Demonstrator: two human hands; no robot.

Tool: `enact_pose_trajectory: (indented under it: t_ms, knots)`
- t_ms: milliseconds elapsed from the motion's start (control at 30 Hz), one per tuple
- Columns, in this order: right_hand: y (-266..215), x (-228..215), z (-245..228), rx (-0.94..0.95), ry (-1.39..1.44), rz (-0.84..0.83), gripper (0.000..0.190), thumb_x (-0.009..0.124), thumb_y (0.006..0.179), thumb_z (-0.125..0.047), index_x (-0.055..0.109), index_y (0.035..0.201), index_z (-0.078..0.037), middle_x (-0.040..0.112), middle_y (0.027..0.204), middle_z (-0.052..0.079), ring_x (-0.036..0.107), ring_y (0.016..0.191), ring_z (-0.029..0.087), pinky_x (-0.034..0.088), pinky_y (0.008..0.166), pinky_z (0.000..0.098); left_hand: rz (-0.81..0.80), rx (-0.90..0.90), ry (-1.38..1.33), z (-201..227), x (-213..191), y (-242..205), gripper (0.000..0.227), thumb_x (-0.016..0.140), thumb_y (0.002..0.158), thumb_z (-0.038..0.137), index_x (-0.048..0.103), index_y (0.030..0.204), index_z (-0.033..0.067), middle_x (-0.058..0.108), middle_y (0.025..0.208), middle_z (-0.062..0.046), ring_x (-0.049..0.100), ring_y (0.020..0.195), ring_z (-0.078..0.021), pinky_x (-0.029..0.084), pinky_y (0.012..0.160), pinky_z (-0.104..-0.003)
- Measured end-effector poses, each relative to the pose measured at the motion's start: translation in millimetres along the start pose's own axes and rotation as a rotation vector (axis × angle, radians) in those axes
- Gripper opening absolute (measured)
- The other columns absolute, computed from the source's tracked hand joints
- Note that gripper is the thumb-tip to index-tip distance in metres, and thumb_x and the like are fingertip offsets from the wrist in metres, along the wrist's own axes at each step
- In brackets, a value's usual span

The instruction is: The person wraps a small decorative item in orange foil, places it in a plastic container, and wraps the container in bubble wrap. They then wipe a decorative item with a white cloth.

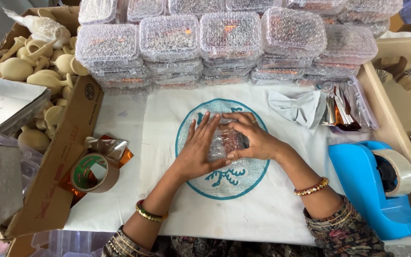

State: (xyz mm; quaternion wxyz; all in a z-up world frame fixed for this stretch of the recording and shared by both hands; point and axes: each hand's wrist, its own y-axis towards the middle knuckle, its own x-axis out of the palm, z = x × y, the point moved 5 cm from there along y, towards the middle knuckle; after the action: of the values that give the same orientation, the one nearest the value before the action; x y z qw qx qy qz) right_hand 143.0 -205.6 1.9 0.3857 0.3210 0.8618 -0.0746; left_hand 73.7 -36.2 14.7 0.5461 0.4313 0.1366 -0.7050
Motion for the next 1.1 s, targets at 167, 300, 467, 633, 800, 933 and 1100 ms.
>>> enact_pose_trajectory:
  t_ms: [167, 300, 467, 633, 800, 933, 1100]
  knots:
    - [2.8, 8.0, 14.0, -0.051, -0.009, 0.04, 0.079, 0.09, 0.069, -0.047, 0.061, 0.132, -0.009, 0.037, 0.161, 0.008, 0.026, 0.149, 0.036, 0.027, 0.123, 0.0511, -0.038, 0.032, 0.025, -14.7, 0.1, -6.4, 0.102, 0.074, 0.082, 0.06, 0.031, 0.159, 0.0094, 0.033, 0.166, -0.016, 0.016, 0.158, -0.035, 0.002, 0.123, -0.064]
    - [-2.5, 6.5, 11.9, -0.154, -0.047, 0.094, 0.072, 0.09, 0.077, -0.046, 0.057, 0.132, -0.014, 0.045, 0.162, 0.009, 0.038, 0.147, 0.036, 0.032, 0.122, 0.0507, -0.053, 0.04, 0.053, -18.9, 6.3, -1.8, 0.095, 0.073, 0.081, 0.057, 0.038, 0.157, 0.0126, 0.034, 0.165, -0.013, 0.02, 0.155, -0.0355, 0.0, 0.12, -0.066]
    - [-16.7, -4.4, -10.1, -0.069, -0.024, 0.179, 0.102, 0.089, 0.074, -0.05, 0.037, 0.156, -0.017, 0.05, 0.15, 0.011, 0.043, 0.143, 0.038, 0.037, 0.12, 0.0511, -0.032, 0.069, 0.095, -14.8, 10.8, 0.7, 0.088, 0.071, 0.079, 0.056, 0.046, 0.152, 0.0147, 0.04, 0.161, -0.008, 0.023, 0.155, -0.0298, 0.001, 0.121, -0.065]
    - [-71.2, -29.9, -76.1, -0.15, -0.306, 0.31, 0.086, 0.084, 0.081, -0.041, 0.042, 0.153, -0.019, 0.043, 0.16, 0.019, 0.048, 0.142, 0.036, 0.047, 0.112, 0.046, 0.017, 0.056, 0.15, -11.0, 2.1, -1.8, 0.078, 0.067, 0.083, 0.058, 0.053, 0.147, 0.0155, 0.041, 0.161, -0.005, 0.025, 0.154, -0.0273, 0.003, 0.121, -0.063]
    - [-198.5, -100.9, -145.3, 0.102, -0.458, 0.634, 0.035, 0.083, 0.084, -0.019, 0.074, 0.117, -0.012, 0.077, 0.118, 0.001, 0.072, 0.11, 0.021, 0.056, 0.099, 0.0403, 0.014, 0.029, 0.158, -13.6, 3.1, -0.3, 0.074, 0.065, 0.081, 0.061, 0.058, 0.141, 0.0175, 0.042, 0.16, -0.002, 0.026, 0.153, -0.0252, 0.003, 0.121, -0.063]
    - [-311.2, -136.1, -117.4, 0.376, -0.533, 0.864, 0.018, 0.077, 0.093, -0.024, 0.078, 0.107, -0.014, 0.078, 0.114, -0.001, 0.071, 0.104, 0.018, 0.056, 0.094, 0.0396, 0.018, 0.04, 0.157, -20.7, 8.9, -2.5, 0.073, 0.065, 0.082, 0.06, 0.059, 0.14, 0.0172, 0.042, 0.161, -0.003, 0.027, 0.154, -0.0253, 0.004, 0.12, -0.065]
    - [-377.1, -122.1, -43.9, 0.857, -0.454, 0.653, 0.023, 0.078, 0.083, -0.031, 0.083, 0.102, -0.018, 0.067, 0.098, 0.003, 0.053, 0.107, 0.023, 0.045, 0.096, 0.0401, 0.074, 0.074, 0.137, -21.9, 9.0, -3.6, 0.075, 0.064, 0.082, 0.06, 0.057, 0.142, 0.0157, 0.042, 0.161, -0.005, 0.026, 0.155, -0.0264, 0.007, 0.121, -0.066]
